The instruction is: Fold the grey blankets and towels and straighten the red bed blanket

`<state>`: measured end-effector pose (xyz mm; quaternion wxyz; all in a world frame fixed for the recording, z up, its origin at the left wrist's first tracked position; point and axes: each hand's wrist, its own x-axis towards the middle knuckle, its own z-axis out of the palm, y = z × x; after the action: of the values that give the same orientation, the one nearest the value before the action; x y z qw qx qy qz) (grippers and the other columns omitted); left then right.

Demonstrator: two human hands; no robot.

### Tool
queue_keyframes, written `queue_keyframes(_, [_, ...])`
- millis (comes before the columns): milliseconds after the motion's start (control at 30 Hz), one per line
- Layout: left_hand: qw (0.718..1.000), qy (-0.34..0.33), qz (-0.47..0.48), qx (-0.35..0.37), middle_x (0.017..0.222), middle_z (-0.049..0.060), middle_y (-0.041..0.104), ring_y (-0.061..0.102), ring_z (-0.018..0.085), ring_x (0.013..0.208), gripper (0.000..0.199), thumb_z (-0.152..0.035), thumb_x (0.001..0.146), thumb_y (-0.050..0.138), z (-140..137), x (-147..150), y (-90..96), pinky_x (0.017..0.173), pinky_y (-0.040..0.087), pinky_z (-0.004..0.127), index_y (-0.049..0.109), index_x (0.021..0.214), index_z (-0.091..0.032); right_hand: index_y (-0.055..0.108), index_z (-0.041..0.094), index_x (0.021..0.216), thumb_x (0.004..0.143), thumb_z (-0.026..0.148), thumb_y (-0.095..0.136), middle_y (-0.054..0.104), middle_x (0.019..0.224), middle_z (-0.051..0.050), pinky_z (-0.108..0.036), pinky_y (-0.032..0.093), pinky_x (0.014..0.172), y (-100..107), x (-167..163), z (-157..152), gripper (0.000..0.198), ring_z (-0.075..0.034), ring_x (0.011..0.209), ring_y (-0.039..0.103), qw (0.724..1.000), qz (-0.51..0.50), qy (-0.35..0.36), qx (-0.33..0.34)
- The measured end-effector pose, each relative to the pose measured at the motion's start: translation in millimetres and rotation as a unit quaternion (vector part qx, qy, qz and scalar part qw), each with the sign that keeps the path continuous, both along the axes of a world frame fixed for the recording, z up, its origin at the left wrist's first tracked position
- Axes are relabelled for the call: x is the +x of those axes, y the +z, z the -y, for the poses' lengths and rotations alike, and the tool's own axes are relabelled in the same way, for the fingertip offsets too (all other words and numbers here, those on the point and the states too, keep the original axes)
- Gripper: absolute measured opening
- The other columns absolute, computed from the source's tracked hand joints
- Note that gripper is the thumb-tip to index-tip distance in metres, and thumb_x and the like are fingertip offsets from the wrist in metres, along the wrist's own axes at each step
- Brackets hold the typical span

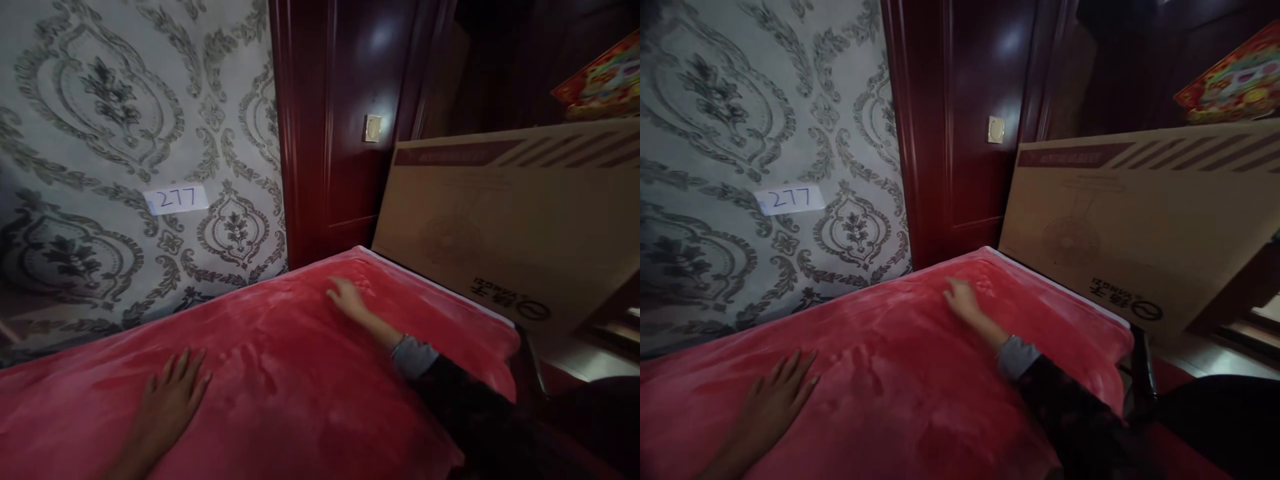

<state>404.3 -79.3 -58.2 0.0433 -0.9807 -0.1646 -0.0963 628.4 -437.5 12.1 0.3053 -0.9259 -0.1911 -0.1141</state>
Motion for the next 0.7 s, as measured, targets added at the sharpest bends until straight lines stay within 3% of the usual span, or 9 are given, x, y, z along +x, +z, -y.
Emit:
queue_keyframes(67, [1.0, 0.004, -0.002, 0.006, 0.157, 0.017, 0.042, 0.035, 0.037, 0.147, 0.073, -0.046, 0.086, 0.028, -4, 1, -0.9, 0.11, 0.036, 0.06, 0.051, 0.146, -0.014, 0.053, 0.005, 0.14, 0.095, 0.015, 0.049, 0.054, 0.145, -0.019, -0.04, 0.035, 0.116, 3, 44, 50, 0.047, -0.029, 0.137, 0.047, 0.997, 0.001, -0.083, 0.008])
queue_keyframes(133, [1.0, 0.009, -0.004, 0.005, 0.157, 0.016, 0.042, 0.036, 0.037, 0.147, 0.075, -0.048, 0.085, 0.026, -6, 2, -2.3, 0.109, 0.037, 0.059, 0.052, 0.146, -0.014, 0.049, 0.002, 0.143, 0.096, 0.014, 0.046, 0.053, 0.144, -0.023, -0.041, 0.035, 0.115, 2, 78, 90, 0.049, -0.03, 0.136, 0.048, 0.99, -0.005, -0.138, 0.015])
queue_keyframes(233, [1.0, 0.012, 0.001, 0.001, 0.156, 0.013, 0.043, 0.037, 0.036, 0.146, 0.077, -0.051, 0.083, 0.024, -9, 3, -6.0, 0.11, 0.037, 0.059, 0.053, 0.145, -0.015, 0.048, 0.003, 0.145, 0.096, 0.016, 0.045, 0.055, 0.142, -0.024, -0.039, 0.039, 0.11, -7, 115, 121, 0.051, -0.031, 0.131, 0.053, 0.984, -0.025, -0.177, 0.022])
queue_keyframes(567, [1.0, 0.013, 0.017, -0.021, 0.153, 0.008, 0.049, 0.042, 0.03, 0.144, 0.072, -0.053, 0.084, 0.029, -26, -4, -22.3, 0.116, 0.035, 0.053, 0.06, 0.139, -0.02, 0.049, 0.004, 0.145, 0.095, 0.019, 0.048, 0.06, 0.137, -0.021, -0.034, 0.042, 0.104, -31, 205, 103, 0.052, -0.029, 0.125, 0.057, 0.989, -0.04, -0.143, 0.03])
queue_keyframes(700, [0.998, 0.015, 0.051, 0.019, 0.146, 0.002, 0.057, 0.051, 0.023, 0.137, 0.063, -0.048, 0.086, 0.03, -24, -6, -25.0, 0.112, 0.041, 0.044, 0.064, 0.134, -0.025, 0.064, 0.012, 0.131, 0.087, 0.017, 0.055, 0.07, 0.122, -0.015, -0.031, 0.046, 0.096, -47, 220, 94, 0.044, -0.026, 0.111, 0.065, 0.99, -0.019, -0.133, 0.031])
